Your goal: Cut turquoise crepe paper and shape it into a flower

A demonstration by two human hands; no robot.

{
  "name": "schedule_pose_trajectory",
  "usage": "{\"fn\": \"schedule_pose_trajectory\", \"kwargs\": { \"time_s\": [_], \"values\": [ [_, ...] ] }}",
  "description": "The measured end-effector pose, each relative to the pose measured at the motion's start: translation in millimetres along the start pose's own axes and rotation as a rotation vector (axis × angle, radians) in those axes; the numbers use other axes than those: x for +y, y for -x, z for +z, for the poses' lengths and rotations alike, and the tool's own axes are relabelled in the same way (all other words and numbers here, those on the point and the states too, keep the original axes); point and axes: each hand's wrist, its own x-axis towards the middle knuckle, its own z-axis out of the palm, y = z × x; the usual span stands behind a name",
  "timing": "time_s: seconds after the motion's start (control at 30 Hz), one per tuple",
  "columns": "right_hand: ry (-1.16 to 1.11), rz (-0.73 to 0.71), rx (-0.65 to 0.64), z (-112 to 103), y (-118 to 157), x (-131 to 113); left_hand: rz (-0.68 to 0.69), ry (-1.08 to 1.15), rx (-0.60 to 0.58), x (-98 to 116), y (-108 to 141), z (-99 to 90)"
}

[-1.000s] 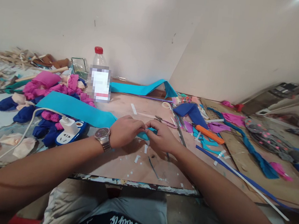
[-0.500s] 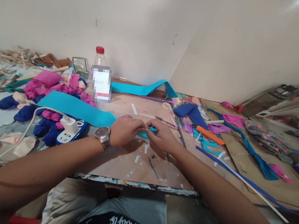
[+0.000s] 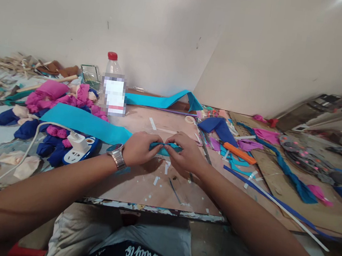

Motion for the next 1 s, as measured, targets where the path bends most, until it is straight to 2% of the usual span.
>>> {"fn": "schedule_pose_trajectory", "kwargs": {
  "time_s": [0.2, 0.37, 0.47, 0.6, 0.83, 1.0],
  "values": [
    [0.000, -0.072, 0.035, -4.1, -1.7, -1.8, -0.025, 0.191, -0.010, -1.1, -1.4, -3.1],
    [0.010, -0.142, 0.109, -5.8, -3.0, -1.7, -0.043, 0.406, -0.022, -7.9, -4.3, -0.9],
    [0.017, -0.162, 0.154, -6.0, -3.4, -1.9, -0.051, 0.457, -0.008, -9.4, -5.5, 0.1],
    [0.017, -0.156, 0.151, -6.0, -3.8, -3.4, -0.020, 0.416, 0.038, -7.2, -4.4, -0.2],
    [0.037, -0.129, 0.073, -6.8, -3.3, -5.1, -0.006, 0.248, 0.088, 0.5, -0.7, -3.1],
    [0.080, -0.149, 0.031, -7.5, -2.4, -5.7, 0.046, 0.003, 0.075, 0.1, -0.4, -0.4]
  ]
}}
